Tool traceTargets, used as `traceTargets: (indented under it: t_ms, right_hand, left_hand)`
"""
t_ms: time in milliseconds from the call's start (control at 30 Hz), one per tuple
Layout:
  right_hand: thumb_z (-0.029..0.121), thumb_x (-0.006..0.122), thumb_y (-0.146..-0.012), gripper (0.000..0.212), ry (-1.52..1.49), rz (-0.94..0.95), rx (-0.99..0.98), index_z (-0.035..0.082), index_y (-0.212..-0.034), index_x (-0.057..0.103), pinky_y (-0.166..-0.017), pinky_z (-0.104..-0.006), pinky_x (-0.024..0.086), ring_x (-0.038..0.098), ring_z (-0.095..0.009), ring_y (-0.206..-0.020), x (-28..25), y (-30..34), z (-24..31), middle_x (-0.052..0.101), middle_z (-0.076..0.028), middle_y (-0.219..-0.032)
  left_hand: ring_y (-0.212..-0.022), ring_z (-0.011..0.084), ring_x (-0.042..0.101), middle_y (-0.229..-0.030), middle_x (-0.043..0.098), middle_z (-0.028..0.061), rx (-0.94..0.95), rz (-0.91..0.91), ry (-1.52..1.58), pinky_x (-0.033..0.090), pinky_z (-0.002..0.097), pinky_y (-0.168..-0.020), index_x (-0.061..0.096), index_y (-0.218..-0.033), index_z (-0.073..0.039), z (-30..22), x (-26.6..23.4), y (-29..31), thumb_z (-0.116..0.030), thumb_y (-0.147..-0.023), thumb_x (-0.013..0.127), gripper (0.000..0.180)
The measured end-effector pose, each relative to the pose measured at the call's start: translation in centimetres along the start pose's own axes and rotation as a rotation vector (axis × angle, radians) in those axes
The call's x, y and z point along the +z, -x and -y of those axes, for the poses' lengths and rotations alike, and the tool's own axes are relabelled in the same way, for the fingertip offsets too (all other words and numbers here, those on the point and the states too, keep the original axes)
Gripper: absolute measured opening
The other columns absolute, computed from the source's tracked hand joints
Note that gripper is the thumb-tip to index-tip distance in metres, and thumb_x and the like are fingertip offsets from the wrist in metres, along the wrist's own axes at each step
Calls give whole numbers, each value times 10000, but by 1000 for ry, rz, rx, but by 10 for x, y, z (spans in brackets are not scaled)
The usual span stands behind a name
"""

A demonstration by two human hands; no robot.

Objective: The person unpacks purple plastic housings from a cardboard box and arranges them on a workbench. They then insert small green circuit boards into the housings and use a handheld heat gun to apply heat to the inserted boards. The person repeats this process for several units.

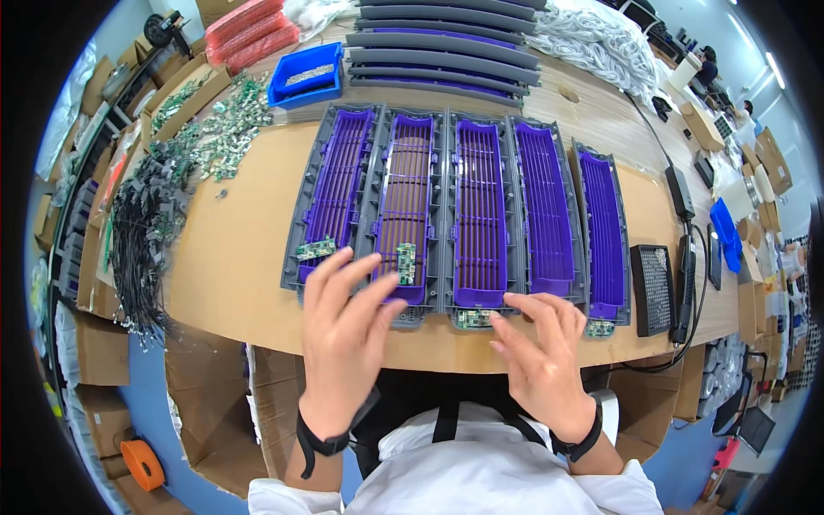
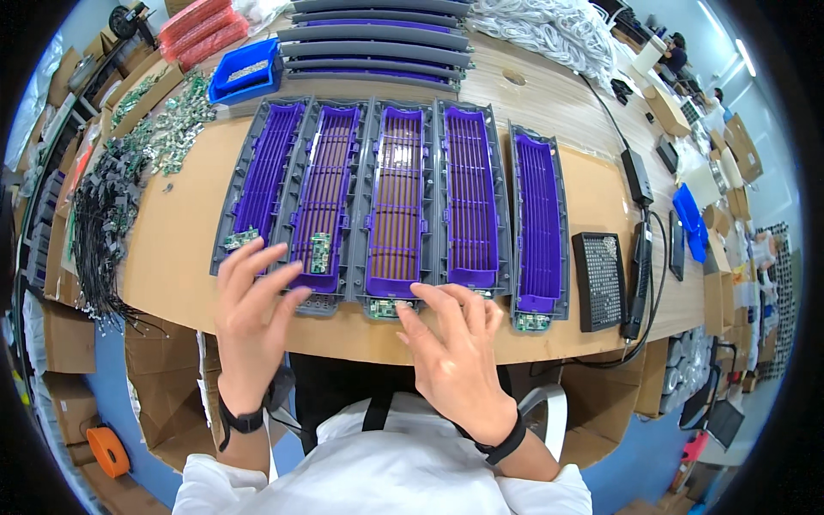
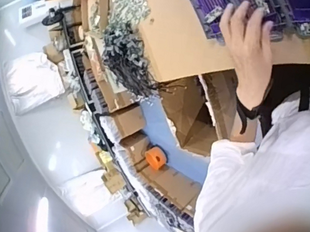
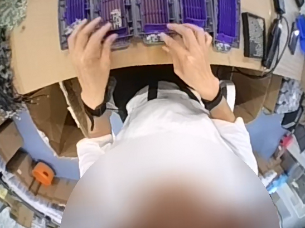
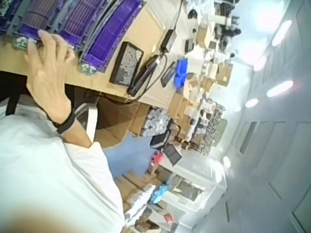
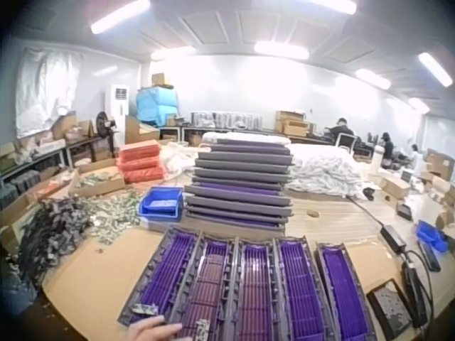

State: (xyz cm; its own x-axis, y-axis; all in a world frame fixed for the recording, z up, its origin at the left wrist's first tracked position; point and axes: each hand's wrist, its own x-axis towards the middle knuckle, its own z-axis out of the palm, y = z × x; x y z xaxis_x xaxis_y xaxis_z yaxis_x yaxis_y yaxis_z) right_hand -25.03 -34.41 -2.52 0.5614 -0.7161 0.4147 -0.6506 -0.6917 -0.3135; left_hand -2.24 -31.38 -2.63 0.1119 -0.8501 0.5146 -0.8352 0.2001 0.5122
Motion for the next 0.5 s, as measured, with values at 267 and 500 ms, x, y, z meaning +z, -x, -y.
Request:
traceTargets:
  t_ms: [267,500]
  right_hand:
    - [7,724,-689,344,-98,-97,-61,91,-1019,677,-845,-453,332,536,-304,-1049,9,-20,18,586,-98,-1177]
    - [-7,718,-689,344,-146,-110,-73,92,-1016,671,-853,-470,323,543,-291,-1044,14,-18,23,584,-87,-1158]
  left_hand:
    - [-1143,353,521,-1125,633,119,76,177,-110,443,409,-967,626,-1156,2,17,13,-30,-45,-775,710,392]
    - [-1035,299,553,-950,630,112,79,134,-112,455,408,-871,640,-974,-5,17,20,-37,-53,-740,743,261]
